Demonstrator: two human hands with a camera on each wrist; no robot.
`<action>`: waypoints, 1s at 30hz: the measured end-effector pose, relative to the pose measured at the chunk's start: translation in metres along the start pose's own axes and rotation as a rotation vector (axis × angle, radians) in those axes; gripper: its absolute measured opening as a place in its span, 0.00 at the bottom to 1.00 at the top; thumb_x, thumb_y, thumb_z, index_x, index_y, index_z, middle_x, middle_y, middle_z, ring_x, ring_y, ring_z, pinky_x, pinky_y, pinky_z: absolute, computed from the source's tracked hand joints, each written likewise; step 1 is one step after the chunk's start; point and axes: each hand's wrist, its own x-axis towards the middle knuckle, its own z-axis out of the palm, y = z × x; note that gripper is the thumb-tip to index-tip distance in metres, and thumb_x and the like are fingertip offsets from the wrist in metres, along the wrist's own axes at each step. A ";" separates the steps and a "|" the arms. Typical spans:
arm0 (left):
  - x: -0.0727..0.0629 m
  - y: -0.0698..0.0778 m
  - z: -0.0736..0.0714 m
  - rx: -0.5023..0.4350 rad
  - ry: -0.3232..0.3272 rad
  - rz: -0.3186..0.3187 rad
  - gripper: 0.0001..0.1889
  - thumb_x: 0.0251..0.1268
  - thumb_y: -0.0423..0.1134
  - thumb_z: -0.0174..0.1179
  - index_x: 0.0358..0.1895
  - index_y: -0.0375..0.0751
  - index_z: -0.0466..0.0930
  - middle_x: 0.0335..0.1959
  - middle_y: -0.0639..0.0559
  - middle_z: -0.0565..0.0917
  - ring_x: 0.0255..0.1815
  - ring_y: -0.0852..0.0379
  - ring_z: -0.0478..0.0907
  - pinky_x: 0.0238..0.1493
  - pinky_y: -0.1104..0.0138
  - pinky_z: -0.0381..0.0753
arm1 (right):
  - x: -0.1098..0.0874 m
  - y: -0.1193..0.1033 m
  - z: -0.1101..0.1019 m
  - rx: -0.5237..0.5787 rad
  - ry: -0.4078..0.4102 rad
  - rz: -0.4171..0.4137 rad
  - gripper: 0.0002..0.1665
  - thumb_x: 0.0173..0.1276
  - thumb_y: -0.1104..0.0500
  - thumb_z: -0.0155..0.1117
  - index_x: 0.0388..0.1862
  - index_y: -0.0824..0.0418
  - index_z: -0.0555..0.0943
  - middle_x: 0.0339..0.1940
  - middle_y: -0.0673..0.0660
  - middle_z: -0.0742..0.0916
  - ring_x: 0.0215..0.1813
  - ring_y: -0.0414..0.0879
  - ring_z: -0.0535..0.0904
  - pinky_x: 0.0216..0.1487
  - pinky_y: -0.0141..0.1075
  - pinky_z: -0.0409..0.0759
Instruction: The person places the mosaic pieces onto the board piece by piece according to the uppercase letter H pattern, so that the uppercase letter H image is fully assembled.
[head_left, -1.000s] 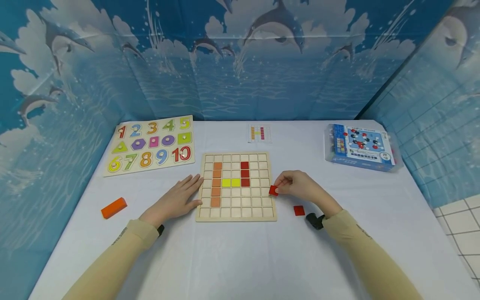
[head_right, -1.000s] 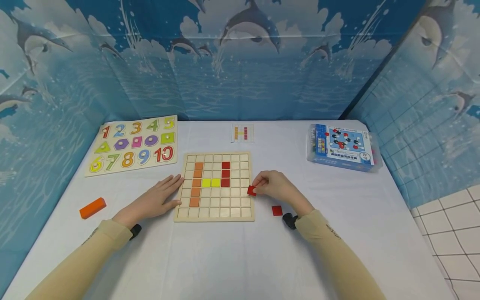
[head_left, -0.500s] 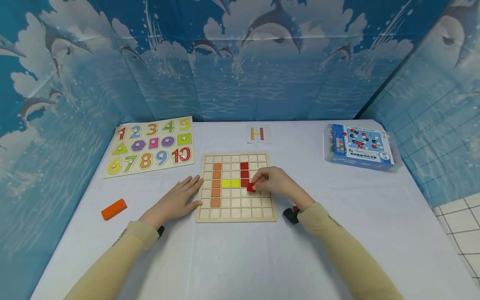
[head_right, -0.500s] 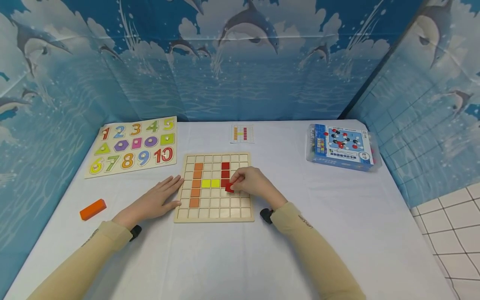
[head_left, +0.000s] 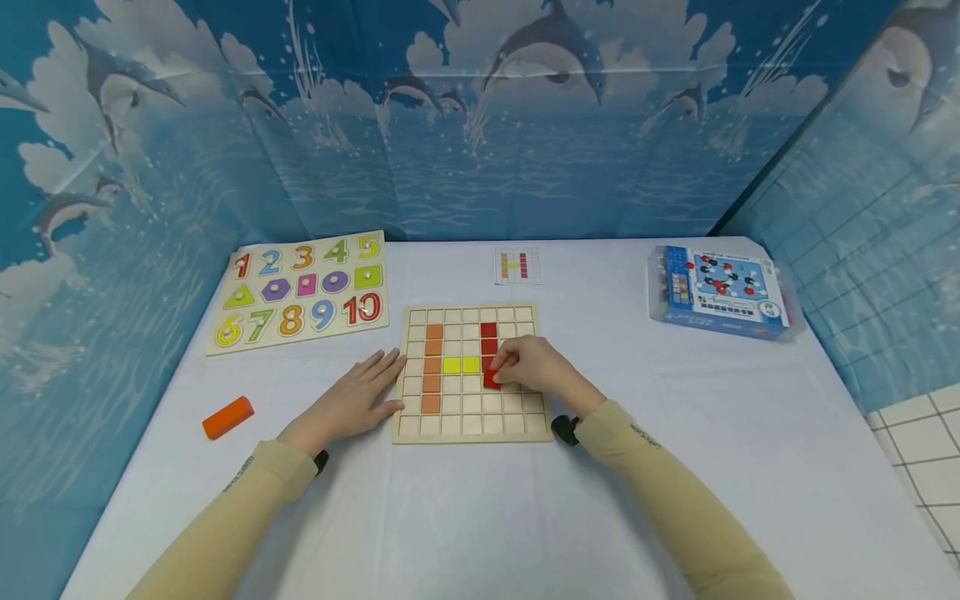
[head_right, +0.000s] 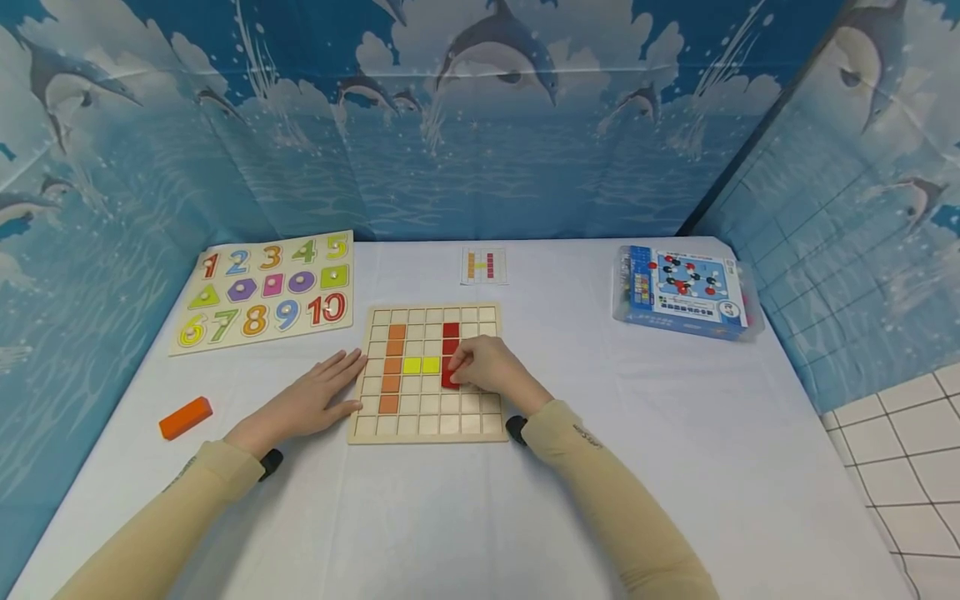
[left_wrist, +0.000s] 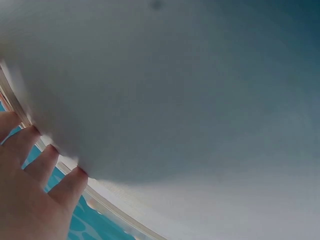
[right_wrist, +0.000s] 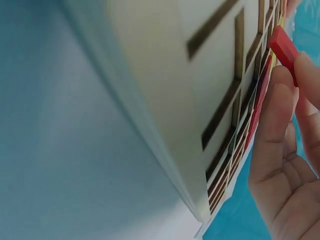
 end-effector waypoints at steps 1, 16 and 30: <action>0.000 0.000 0.000 -0.001 -0.001 0.000 0.39 0.72 0.52 0.55 0.79 0.40 0.51 0.80 0.42 0.53 0.81 0.39 0.47 0.78 0.43 0.52 | 0.000 0.000 0.000 -0.002 0.000 -0.003 0.03 0.64 0.60 0.70 0.34 0.58 0.84 0.32 0.52 0.85 0.33 0.43 0.76 0.35 0.31 0.74; 0.001 -0.002 0.001 -0.004 -0.001 -0.002 0.39 0.72 0.52 0.55 0.79 0.40 0.51 0.80 0.42 0.53 0.81 0.39 0.47 0.78 0.42 0.52 | -0.001 -0.009 0.004 -0.110 0.014 -0.071 0.03 0.63 0.66 0.67 0.30 0.60 0.84 0.28 0.52 0.85 0.28 0.42 0.75 0.29 0.29 0.74; 0.001 -0.002 0.002 -0.007 0.001 0.000 0.39 0.72 0.52 0.55 0.79 0.40 0.51 0.80 0.42 0.53 0.81 0.39 0.47 0.78 0.42 0.52 | 0.001 -0.016 0.012 -0.239 0.041 -0.069 0.05 0.62 0.66 0.69 0.28 0.60 0.82 0.25 0.52 0.82 0.29 0.43 0.74 0.30 0.29 0.71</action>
